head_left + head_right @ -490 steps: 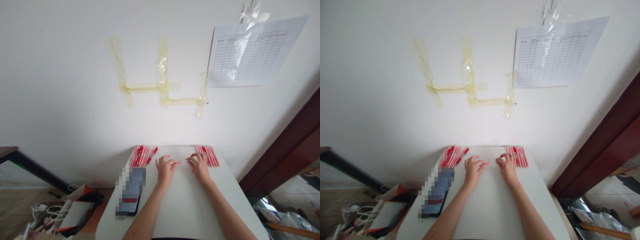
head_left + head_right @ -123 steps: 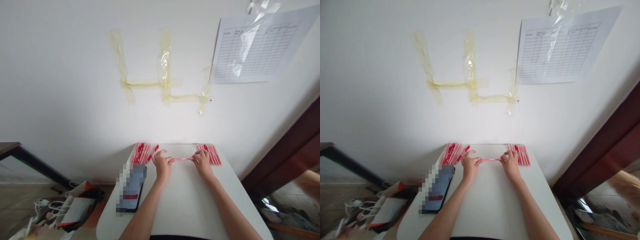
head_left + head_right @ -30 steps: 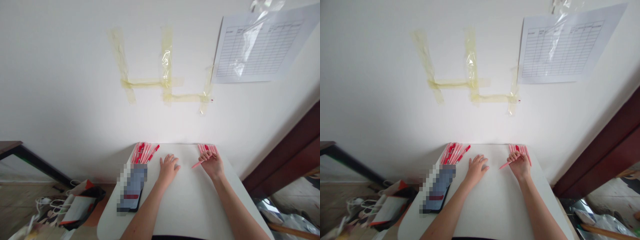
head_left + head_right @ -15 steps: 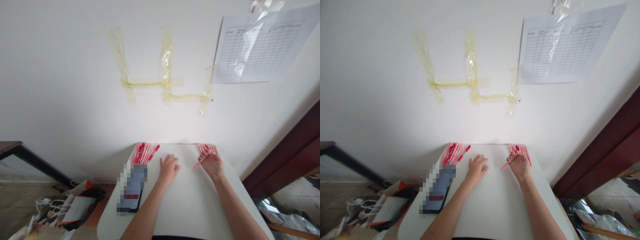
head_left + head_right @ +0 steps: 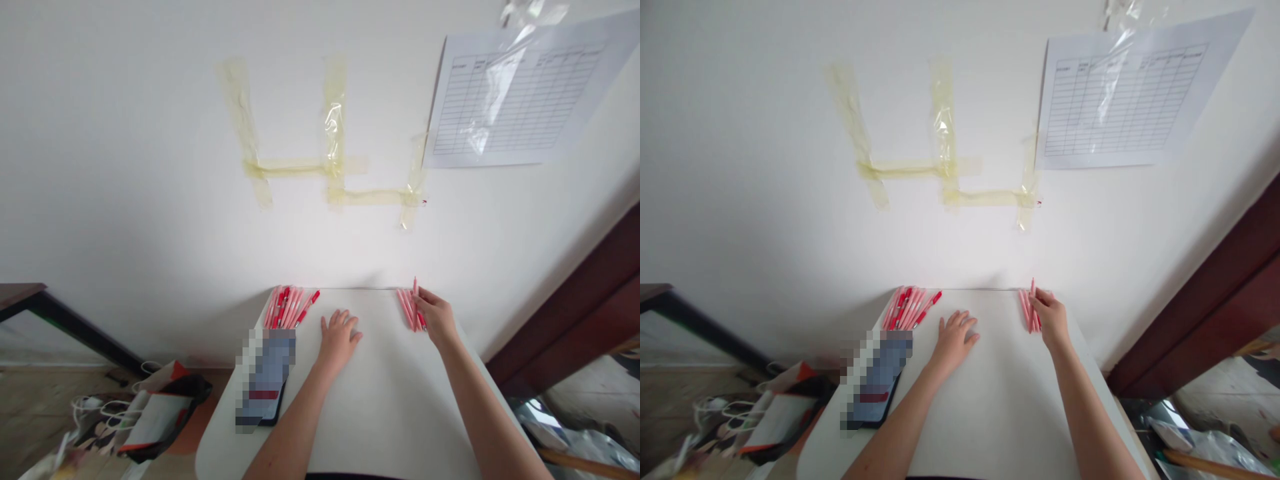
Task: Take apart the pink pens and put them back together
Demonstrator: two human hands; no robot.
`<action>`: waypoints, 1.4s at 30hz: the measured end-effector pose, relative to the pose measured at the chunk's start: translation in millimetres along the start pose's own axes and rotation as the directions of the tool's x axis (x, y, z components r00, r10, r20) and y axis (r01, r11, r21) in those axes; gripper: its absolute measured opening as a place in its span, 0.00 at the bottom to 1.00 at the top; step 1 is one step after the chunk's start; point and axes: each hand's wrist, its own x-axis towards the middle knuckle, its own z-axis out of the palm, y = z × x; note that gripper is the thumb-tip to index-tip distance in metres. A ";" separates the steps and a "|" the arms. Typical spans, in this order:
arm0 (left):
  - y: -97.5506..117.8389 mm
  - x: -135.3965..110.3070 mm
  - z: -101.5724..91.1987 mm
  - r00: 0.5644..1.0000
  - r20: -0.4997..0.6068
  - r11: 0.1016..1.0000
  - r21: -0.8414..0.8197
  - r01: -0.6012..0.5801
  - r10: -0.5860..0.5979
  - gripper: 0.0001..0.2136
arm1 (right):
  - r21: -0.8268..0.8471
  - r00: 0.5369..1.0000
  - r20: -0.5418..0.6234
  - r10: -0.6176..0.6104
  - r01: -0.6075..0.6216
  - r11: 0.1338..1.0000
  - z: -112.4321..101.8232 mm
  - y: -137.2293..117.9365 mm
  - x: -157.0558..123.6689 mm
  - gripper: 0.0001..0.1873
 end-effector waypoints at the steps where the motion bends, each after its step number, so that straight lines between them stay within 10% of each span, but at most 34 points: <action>1: 0.2 0.0 -0.2 1.000 -0.001 1.000 -0.001 -0.001 0.001 0.17 | -0.169 0.998 -0.035 -0.049 0.042 0.985 1.3 -2.4 0.8 0.20; 5: 0.9 0.2 -1.2 1.000 -0.001 1.000 -0.012 0.007 -0.007 0.16 | -0.567 0.973 0.029 -0.229 0.204 0.798 14.8 -2.3 5.2 0.21; 18: 1.4 0.5 -2.8 1.000 0.017 1.000 0.008 0.010 -0.011 0.18 | -0.842 0.843 0.364 -0.396 0.480 0.247 36.9 45.5 21.7 0.24; 42: -2.4 0.0 1.6 1.000 -0.017 1.000 -0.012 -0.009 0.009 0.17 | -0.823 0.815 0.375 -0.442 0.512 0.246 36.5 39.2 0.3 0.29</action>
